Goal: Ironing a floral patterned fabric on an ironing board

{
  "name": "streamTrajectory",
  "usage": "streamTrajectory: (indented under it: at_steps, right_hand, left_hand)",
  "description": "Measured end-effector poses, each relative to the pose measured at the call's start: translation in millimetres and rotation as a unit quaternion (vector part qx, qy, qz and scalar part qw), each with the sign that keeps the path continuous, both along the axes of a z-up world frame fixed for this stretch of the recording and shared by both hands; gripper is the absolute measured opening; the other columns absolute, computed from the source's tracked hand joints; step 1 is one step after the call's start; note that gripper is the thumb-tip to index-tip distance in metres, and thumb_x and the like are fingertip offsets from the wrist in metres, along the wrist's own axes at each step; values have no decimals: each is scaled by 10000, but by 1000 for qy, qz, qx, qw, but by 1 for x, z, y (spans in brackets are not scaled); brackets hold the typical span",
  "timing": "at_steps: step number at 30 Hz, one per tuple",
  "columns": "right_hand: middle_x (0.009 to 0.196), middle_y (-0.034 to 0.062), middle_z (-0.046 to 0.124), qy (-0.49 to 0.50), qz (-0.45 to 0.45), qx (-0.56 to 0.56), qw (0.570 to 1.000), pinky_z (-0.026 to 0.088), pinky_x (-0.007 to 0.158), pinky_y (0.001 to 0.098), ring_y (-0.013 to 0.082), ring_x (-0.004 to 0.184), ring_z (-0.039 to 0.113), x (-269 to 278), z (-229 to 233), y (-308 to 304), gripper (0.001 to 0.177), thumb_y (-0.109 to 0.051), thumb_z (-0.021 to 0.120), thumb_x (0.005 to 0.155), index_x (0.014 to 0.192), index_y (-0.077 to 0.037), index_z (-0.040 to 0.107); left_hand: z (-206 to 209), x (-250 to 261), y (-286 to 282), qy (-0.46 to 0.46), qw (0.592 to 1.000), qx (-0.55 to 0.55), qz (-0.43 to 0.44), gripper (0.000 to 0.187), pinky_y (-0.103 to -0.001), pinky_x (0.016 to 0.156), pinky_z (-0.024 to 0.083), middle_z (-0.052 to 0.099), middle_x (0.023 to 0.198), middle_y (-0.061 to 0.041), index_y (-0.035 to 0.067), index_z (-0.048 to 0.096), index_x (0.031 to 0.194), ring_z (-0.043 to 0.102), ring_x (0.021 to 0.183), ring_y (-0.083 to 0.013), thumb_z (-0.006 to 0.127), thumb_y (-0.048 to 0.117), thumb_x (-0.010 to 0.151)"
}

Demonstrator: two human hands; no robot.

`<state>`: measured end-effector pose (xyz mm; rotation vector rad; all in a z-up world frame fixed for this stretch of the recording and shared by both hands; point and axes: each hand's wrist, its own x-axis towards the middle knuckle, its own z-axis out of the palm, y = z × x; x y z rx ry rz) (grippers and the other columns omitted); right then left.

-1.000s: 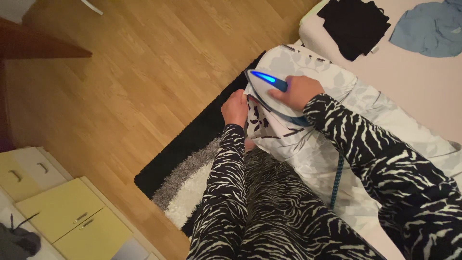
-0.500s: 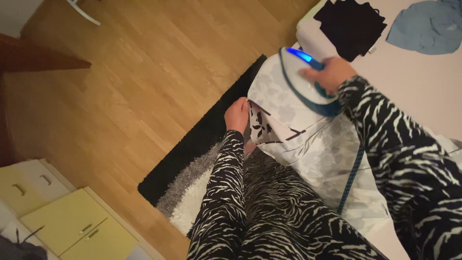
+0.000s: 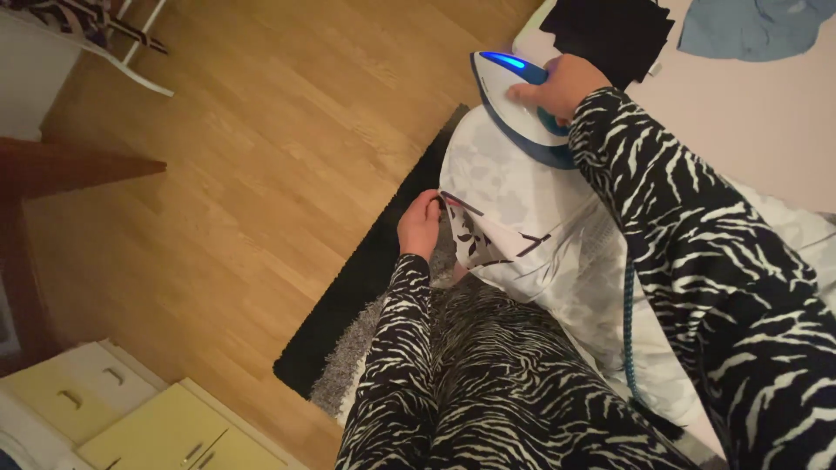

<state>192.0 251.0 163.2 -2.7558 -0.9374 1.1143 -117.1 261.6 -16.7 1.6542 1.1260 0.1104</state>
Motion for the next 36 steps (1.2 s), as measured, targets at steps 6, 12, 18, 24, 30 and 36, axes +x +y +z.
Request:
streamTrajectory:
  at_steps: [6, 12, 18, 24, 30, 36]
  right_hand:
    - [625, 87, 688, -42, 90, -55, 994, 495, 643, 398, 249, 568, 665, 6, -21, -20, 757, -812, 618, 869, 954, -60, 658]
    - [516, 96, 577, 62, -119, 110, 985, 439, 630, 352, 188, 439, 513, -14, 68, -54, 504, -496, 689, 1028, 789, -69, 569]
    - [567, 131, 555, 255, -274, 202, 905, 507, 526, 344, 211, 457, 510, -29, 115, -144, 477, -262, 590, 1102, 692, -29, 518]
    - [673, 75, 492, 365, -424, 317, 766, 372, 441, 298, 155, 505, 446, -55, 83, -216, 228, -242, 538, 1076, 981, -35, 524]
    - [724, 75, 513, 377, -510, 394, 665, 350, 487, 303, 160, 550, 440, -73, 70, -228, 261, -249, 514, 1058, 859, -84, 472]
    - [805, 86, 518, 316, -600, 455, 577, 324, 440, 293, 145, 525, 429, -102, 63, -189, 310, -273, 497, 1061, 900, -11, 532]
  left_hand:
    - [-23, -16, 3, 12, 999, 14, 35, 355, -426, 816, 508, 727, 1066, -56, 109, 674, 1238, 673, 952, -258, 421, 246, 1030]
    - [-55, -9, 40, -2, 999, 10, 51, 289, -355, 722, 566, 778, 881, -34, 177, 724, 1102, 685, 643, -194, 475, 258, 983]
    - [-59, 16, 83, -15, 999, 18, 49, 261, -310, 701, 553, 735, 822, 27, 191, 716, 1035, 643, 607, -129, 457, 204, 1008]
    - [-29, 75, 102, -61, 990, 121, -36, 281, -361, 880, 511, 790, 933, 9, 192, 738, 1082, 709, 898, -209, 488, 247, 966]
    - [18, 142, 106, -72, 971, 156, -168, 239, -384, 924, 487, 685, 1068, -65, 181, 747, 1059, 654, 996, -267, 541, 209, 943]
    - [-27, 222, 114, -83, 877, 225, -416, 282, -479, 958, 449, 599, 1125, -143, 112, 714, 1077, 559, 1101, -343, 665, 343, 923]
